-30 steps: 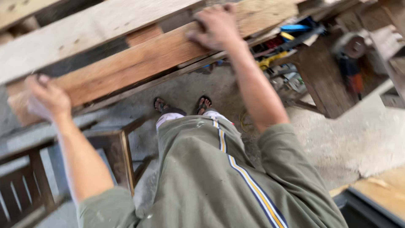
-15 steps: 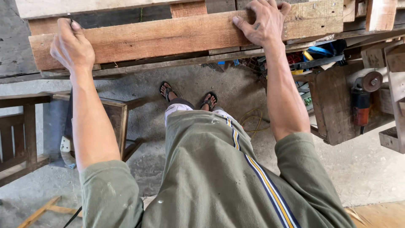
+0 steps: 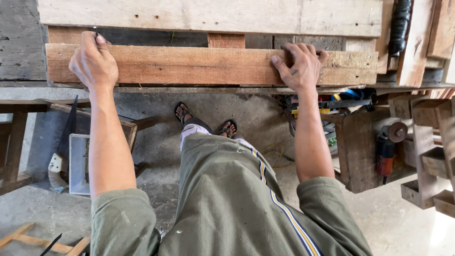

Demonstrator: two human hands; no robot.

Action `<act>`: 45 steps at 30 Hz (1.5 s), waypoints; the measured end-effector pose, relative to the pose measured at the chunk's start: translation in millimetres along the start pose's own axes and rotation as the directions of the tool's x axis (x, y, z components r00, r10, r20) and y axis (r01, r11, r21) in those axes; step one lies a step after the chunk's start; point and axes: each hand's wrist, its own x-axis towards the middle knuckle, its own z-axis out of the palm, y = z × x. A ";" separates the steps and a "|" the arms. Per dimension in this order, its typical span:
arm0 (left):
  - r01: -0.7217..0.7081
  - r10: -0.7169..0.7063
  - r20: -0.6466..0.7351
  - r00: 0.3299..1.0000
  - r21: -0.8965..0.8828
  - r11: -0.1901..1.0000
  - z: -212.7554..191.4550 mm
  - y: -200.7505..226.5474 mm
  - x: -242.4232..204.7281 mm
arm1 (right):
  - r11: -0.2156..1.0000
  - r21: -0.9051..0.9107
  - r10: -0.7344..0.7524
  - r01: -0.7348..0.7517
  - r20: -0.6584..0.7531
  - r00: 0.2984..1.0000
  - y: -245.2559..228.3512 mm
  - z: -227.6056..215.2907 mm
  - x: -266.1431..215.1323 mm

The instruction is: The person assembles a wooden pallet by placing planks onto a frame and securing them with nails using a hammer. They repeatedly reposition the pallet to access different sides and continue nailing until the structure is complete.

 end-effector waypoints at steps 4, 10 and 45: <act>0.023 -0.027 -0.035 0.999 -0.096 0.995 -6.7 5.2 -0.2 | 1.000 0.007 -0.009 0.009 -0.029 1.000 -4.2 -4.3 0.3; 0.114 -0.128 -0.071 0.989 -0.175 0.978 -9.1 12.8 -1.5 | 1.000 0.002 0.024 -0.024 -0.002 1.000 -11.3 -11.3 0.1; 0.476 -0.438 0.189 0.879 -0.391 0.788 10.0 153.9 7.9 | 0.922 0.319 0.031 -0.219 0.503 0.864 7.5 -74.0 61.7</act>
